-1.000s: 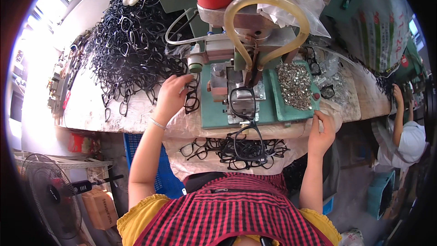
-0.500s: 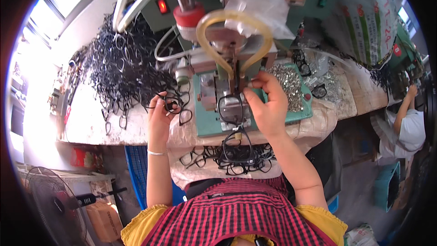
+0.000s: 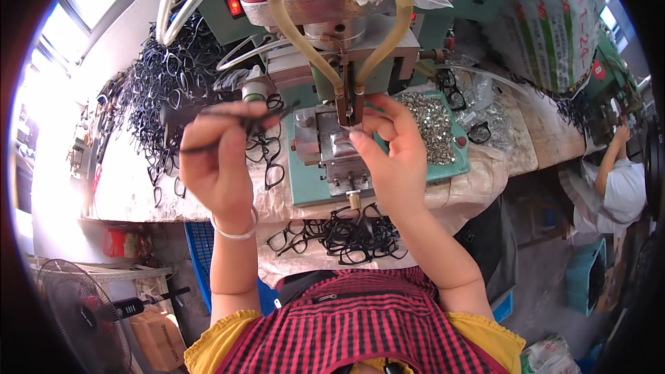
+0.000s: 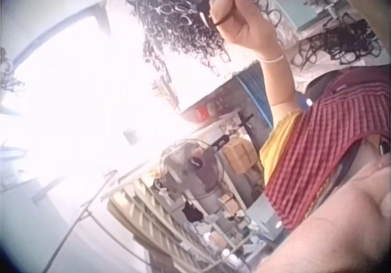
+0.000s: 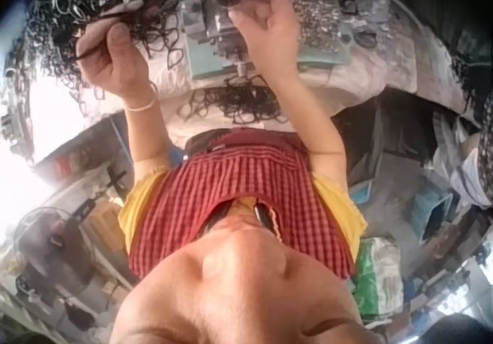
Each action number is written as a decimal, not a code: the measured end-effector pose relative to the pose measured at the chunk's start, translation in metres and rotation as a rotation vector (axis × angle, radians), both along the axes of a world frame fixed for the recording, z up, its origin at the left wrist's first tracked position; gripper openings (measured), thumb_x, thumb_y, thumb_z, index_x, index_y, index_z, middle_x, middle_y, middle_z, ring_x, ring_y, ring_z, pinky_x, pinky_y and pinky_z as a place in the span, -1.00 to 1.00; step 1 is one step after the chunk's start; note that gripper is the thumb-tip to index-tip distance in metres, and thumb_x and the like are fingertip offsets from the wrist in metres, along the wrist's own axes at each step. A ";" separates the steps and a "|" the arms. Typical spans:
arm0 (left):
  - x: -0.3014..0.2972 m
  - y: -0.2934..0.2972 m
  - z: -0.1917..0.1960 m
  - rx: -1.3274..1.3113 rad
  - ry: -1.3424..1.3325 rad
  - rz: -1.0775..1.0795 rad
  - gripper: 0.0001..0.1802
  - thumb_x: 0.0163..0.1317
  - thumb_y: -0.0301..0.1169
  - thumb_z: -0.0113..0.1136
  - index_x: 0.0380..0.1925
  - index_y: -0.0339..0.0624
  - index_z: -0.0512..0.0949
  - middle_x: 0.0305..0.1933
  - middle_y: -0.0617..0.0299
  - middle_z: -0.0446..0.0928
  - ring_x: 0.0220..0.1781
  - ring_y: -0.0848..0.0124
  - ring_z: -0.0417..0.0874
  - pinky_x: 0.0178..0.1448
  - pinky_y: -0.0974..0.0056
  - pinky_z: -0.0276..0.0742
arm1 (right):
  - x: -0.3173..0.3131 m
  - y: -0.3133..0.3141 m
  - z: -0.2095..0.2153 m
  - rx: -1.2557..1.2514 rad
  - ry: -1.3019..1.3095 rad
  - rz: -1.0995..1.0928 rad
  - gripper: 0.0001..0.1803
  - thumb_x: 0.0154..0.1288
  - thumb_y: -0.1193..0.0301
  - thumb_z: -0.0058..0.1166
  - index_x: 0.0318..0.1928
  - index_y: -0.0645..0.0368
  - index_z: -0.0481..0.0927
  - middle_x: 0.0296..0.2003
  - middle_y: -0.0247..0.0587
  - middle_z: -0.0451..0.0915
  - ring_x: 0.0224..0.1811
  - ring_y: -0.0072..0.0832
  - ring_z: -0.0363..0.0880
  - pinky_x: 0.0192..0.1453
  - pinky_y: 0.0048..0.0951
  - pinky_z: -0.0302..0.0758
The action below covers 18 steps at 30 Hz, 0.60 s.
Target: The person repeatedly picks up black eyeglass frames and small metal components, places them into a green machine, and removes the assembled glasses. They handle the frames and components by hand and place finished units on the table.
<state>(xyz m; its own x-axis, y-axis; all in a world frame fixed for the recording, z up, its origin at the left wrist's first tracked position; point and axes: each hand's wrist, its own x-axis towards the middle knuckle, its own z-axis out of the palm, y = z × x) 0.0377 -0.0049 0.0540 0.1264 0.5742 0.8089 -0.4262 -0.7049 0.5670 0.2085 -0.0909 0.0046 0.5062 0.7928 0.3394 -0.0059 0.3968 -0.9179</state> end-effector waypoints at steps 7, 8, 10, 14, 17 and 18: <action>0.012 -0.022 -0.030 0.498 0.537 -0.005 -0.70 -0.07 -0.50 0.41 -0.24 -0.05 0.72 -0.16 0.29 0.73 -0.35 0.34 0.59 -0.07 0.17 0.55 | 0.096 -0.025 -0.060 -0.430 -1.123 -0.533 -0.74 0.07 0.46 0.29 -0.16 0.14 0.70 0.11 0.09 0.54 0.30 0.09 0.38 0.32 -0.03 0.38; 0.014 -0.024 -0.035 0.493 0.592 -0.017 -0.69 -0.09 -0.49 0.42 -0.25 -0.01 0.74 -0.14 0.34 0.72 -0.37 0.33 0.54 -0.01 0.14 0.56 | 0.101 -0.032 -0.068 -0.484 -1.132 -0.553 -0.73 0.05 0.45 0.31 -0.17 0.13 0.70 0.13 0.10 0.52 0.31 0.10 0.37 0.34 -0.02 0.36; 0.014 -0.021 -0.037 0.501 0.600 -0.013 -0.69 -0.09 -0.49 0.42 -0.25 0.01 0.73 -0.12 0.36 0.72 -0.38 0.34 0.52 0.02 0.15 0.54 | 0.106 -0.032 -0.073 -0.416 -1.081 -0.556 -0.77 0.05 0.46 0.31 -0.21 0.15 0.71 0.13 0.10 0.53 0.30 0.09 0.39 0.35 -0.03 0.35; 0.006 -0.020 -0.035 0.500 0.650 -0.034 -0.68 -0.10 -0.48 0.41 -0.25 0.02 0.73 -0.10 0.38 0.72 -0.40 0.33 0.47 0.05 0.15 0.51 | 0.112 -0.032 -0.093 -0.349 -1.030 -0.546 -0.84 0.07 0.46 0.31 -0.28 0.17 0.72 0.10 0.07 0.57 0.26 0.05 0.44 0.34 -0.06 0.36; 0.008 -0.016 -0.038 0.520 0.625 -0.065 -0.66 -0.08 -0.47 0.39 -0.20 -0.01 0.71 -0.05 0.37 0.71 -0.29 0.30 0.54 0.08 0.15 0.48 | 0.115 -0.032 -0.093 -0.332 -1.046 -0.564 -0.86 0.10 0.46 0.29 -0.28 0.16 0.72 0.05 0.04 0.60 0.21 0.02 0.48 0.32 -0.08 0.38; 0.007 -0.016 -0.039 0.527 0.612 -0.075 -0.65 -0.08 -0.47 0.39 -0.19 -0.02 0.71 -0.03 0.36 0.70 -0.24 0.28 0.57 0.09 0.14 0.48 | 0.114 -0.031 -0.089 -0.307 -1.070 -0.564 -0.86 0.12 0.46 0.28 -0.27 0.16 0.73 0.03 0.03 0.62 0.19 0.02 0.50 0.30 -0.08 0.39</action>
